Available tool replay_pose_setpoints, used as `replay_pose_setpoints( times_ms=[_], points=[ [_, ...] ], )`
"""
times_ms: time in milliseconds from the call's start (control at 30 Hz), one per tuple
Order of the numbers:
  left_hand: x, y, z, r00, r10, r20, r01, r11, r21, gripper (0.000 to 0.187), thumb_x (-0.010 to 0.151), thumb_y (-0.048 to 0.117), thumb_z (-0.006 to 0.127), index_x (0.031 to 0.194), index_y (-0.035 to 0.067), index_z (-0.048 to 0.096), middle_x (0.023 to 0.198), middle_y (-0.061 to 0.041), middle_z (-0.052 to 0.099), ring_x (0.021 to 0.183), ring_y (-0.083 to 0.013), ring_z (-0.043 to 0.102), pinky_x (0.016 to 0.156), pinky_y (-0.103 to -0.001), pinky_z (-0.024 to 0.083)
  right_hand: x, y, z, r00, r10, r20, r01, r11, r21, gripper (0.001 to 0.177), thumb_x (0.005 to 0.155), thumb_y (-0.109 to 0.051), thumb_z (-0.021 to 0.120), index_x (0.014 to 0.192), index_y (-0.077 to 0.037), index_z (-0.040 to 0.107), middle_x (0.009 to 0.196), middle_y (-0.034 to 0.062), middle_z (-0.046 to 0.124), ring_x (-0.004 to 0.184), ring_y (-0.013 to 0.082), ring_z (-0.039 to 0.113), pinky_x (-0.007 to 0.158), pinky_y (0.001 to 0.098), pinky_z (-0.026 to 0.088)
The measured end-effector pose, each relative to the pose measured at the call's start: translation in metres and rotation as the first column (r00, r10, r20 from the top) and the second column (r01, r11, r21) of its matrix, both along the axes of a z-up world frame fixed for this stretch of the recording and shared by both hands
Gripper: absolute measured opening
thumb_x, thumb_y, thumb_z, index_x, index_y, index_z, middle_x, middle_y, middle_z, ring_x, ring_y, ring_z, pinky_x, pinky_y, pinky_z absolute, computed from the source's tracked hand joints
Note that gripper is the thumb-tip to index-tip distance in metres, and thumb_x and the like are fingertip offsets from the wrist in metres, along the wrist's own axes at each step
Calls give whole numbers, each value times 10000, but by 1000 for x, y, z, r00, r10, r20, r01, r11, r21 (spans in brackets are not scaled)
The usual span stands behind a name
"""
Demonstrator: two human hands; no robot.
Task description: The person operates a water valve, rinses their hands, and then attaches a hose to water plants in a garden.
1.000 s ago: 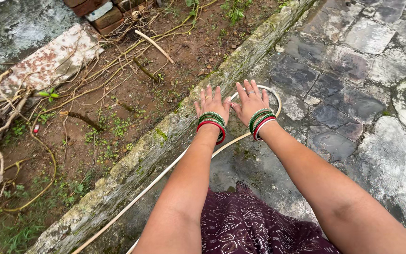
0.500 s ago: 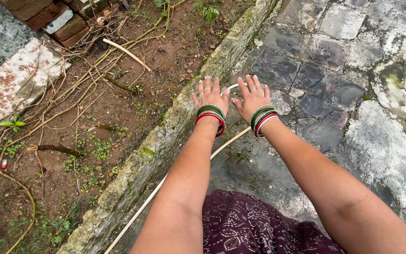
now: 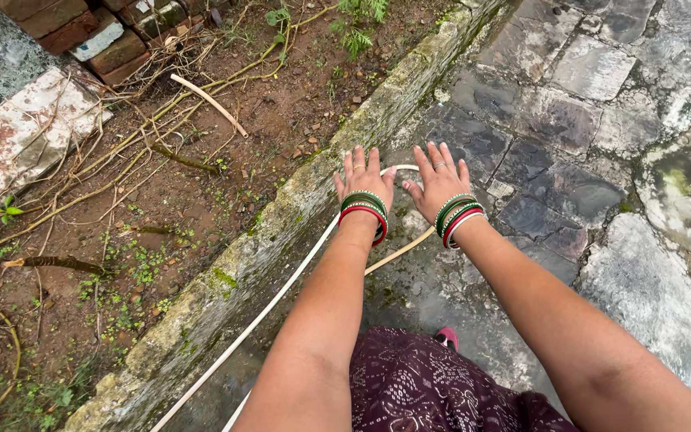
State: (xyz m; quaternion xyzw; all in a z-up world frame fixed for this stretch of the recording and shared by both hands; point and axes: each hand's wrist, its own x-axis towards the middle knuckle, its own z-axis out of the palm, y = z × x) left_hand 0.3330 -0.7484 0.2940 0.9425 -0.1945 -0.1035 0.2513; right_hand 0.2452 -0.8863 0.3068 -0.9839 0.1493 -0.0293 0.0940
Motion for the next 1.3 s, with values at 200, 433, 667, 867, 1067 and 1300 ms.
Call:
replay_pose_setpoints(
  times_ms=[200, 433, 667, 867, 1067, 1300],
  points=[
    [-16, -44, -20, 997, 54, -56, -55, 998, -7, 643, 1019, 494, 461, 1576, 197, 334, 1692, -85, 160, 1569, -271, 85, 1246, -555, 65, -9, -51, -18, 998, 29, -51, -28, 1000, 8, 729, 989, -498, 511, 1596, -174, 268, 1667, 146, 229, 1553, 324, 153, 1206, 587, 145],
    [-47, -81, -32, 985, 96, -145, -96, 995, 5, 642, 1009, 488, 450, 1584, 229, 333, 1694, -73, 166, 1578, -259, 80, 1256, -547, 68, -17, -90, -35, 986, 75, -150, -78, 997, -10, 722, 992, -487, 498, 1606, -189, 261, 1671, 132, 227, 1553, 323, 152, 1214, 586, 148],
    [-33, -80, -45, 975, 153, -161, -144, 988, 63, 643, 1028, 501, 425, 1591, 211, 311, 1700, -80, 155, 1575, -273, 67, 1254, -541, 60, -7, -101, -44, 974, 117, -192, -116, 993, 15, 724, 992, -507, 486, 1597, -180, 261, 1672, 137, 211, 1554, 315, 143, 1208, 582, 148],
    [-8, -93, -54, 967, 181, -182, -172, 983, 66, 641, 1018, 513, 416, 1583, 225, 317, 1693, -74, 163, 1570, -272, 63, 1252, -539, 53, 11, -115, -45, 972, 128, -197, -127, 992, 16, 722, 995, -518, 478, 1601, -191, 261, 1670, 129, 218, 1552, 311, 147, 1209, 588, 148],
    [12, -122, -70, 971, 161, -176, -152, 986, 64, 643, 1019, 508, 421, 1583, 217, 325, 1689, -90, 166, 1566, -291, 82, 1245, -553, 70, 31, -140, -53, 964, 152, -218, -156, 988, -2, 719, 989, -514, 495, 1594, -186, 288, 1662, 140, 246, 1555, 324, 163, 1206, 596, 164],
    [26, -141, -80, 971, 143, -192, -130, 988, 82, 636, 1017, 511, 432, 1578, 225, 341, 1692, -84, 181, 1570, -278, 106, 1244, -561, 84, 47, -154, -75, 960, 156, -231, -157, 987, 18, 731, 982, -499, 514, 1596, -179, 281, 1657, 148, 254, 1551, 335, 165, 1200, 599, 177]
  ],
)
